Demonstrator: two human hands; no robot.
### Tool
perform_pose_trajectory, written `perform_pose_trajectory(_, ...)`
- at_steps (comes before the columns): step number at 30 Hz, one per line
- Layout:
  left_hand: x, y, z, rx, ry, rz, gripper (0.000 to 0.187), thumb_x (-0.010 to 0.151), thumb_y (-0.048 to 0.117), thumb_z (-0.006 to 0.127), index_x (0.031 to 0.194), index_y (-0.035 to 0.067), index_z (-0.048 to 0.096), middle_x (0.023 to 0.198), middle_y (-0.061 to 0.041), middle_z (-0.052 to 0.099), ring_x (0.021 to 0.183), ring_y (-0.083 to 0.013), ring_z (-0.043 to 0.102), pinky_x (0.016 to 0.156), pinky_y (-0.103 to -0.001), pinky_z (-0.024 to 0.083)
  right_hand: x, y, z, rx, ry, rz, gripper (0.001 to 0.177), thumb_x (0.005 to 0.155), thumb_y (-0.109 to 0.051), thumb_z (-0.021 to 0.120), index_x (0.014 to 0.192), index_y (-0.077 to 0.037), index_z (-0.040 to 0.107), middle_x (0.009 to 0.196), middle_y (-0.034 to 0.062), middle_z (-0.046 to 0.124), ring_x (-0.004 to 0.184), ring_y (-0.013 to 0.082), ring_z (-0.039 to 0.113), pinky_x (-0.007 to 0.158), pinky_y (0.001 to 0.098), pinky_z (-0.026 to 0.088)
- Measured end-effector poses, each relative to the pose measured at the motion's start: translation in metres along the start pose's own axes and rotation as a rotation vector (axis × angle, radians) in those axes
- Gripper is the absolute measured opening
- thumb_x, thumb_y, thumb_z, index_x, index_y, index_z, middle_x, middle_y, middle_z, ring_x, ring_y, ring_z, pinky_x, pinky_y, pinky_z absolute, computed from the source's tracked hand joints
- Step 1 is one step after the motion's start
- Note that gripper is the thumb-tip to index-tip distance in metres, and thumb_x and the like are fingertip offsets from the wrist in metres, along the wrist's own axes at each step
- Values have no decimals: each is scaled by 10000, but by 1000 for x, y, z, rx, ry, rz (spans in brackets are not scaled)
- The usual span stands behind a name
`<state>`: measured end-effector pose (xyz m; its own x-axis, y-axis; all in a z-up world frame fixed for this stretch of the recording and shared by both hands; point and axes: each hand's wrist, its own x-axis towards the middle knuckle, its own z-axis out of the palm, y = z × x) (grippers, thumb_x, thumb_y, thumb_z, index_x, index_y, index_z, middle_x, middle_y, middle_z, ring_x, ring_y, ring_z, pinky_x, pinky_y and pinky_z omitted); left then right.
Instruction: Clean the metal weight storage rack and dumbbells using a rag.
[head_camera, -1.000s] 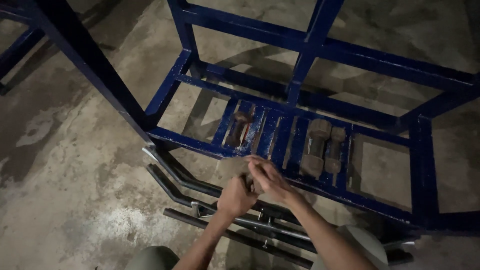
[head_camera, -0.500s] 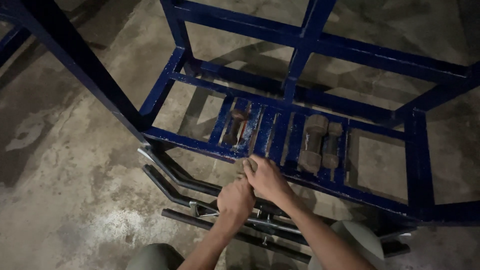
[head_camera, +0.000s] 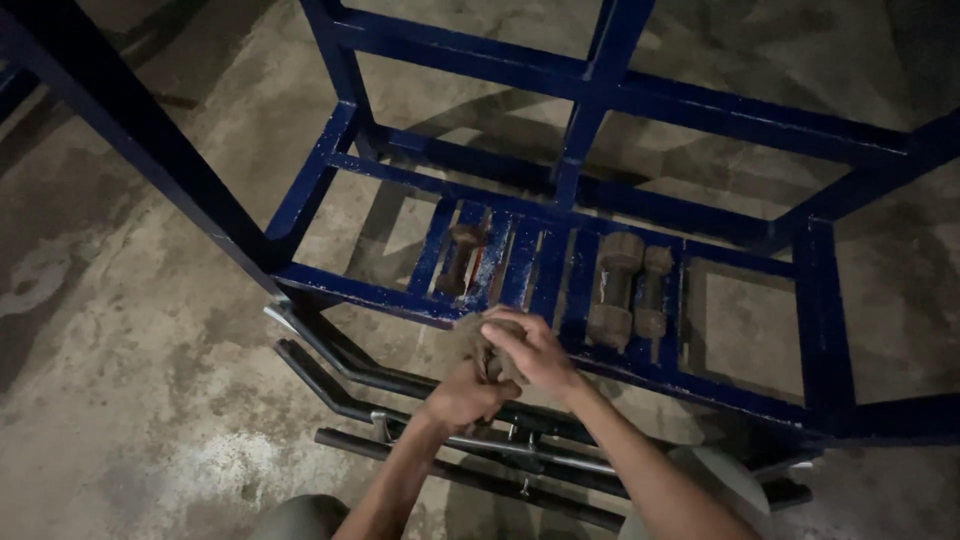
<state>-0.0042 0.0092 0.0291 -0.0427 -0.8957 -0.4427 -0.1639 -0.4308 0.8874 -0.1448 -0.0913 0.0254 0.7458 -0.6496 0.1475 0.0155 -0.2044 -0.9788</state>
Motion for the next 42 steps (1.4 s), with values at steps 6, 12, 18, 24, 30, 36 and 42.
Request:
perform_pose_trajectory(6,-9,11,-2,-579,-180,-57,265,806,-58,723,794,107,516,676,-7,581,484,-115,533,430,-291,398,-2,-20,-8,614,104,555,574,885,-399,696,1325,-36,632,1177,132,701,1081,301,673,914,527,543)
perform_pose_trajectory(12,15,-29,8,-72,-138,13,176,910,75,720,829,56,565,686,-83,557,553,-198,538,514,-399,453,1,-35,-15,-177,-80,633,756,932,-614,515,1536,-162,464,1628,96,364,1529,275,284,1224,505,271)
perform_pose_trajectory(18,-24,37,17,615,156,76,274,935,232,624,940,-16,739,942,-278,727,918,-451,704,813,-535,567,8,-30,-10,-75,-37,831,766,949,-634,513,1571,-200,401,1638,74,371,1547,264,310,1246,470,286)
perform_pose_trajectory(24,-21,37,14,755,221,-48,268,927,281,640,967,34,735,999,-248,731,932,-441,711,829,-552,565,13,-41,-19,99,73,895,746,907,-630,546,1483,-157,562,1470,112,642,1397,317,596,1146,494,480)
perform_pose_trajectory(30,-20,44,7,690,200,75,278,839,280,716,887,7,735,888,-270,721,888,-460,697,829,-533,569,11,-23,-44,53,416,777,775,951,-683,540,1572,-235,418,1585,4,396,1452,253,319,1181,571,274)
perform_pose_trajectory(36,-6,30,6,500,318,-20,284,843,267,733,884,-14,733,884,-271,714,918,-458,693,800,-537,560,2,-27,-9,140,-50,175,693,1033,-611,578,1390,-21,640,1385,146,634,1310,279,606,1138,431,488)
perform_pose_trajectory(42,1,17,16,221,256,431,183,828,108,682,818,-53,596,687,-166,582,672,-370,562,623,-433,543,6,-17,-14,367,337,595,690,939,-576,593,1455,-122,535,1415,1,611,1283,154,587,1053,360,502)
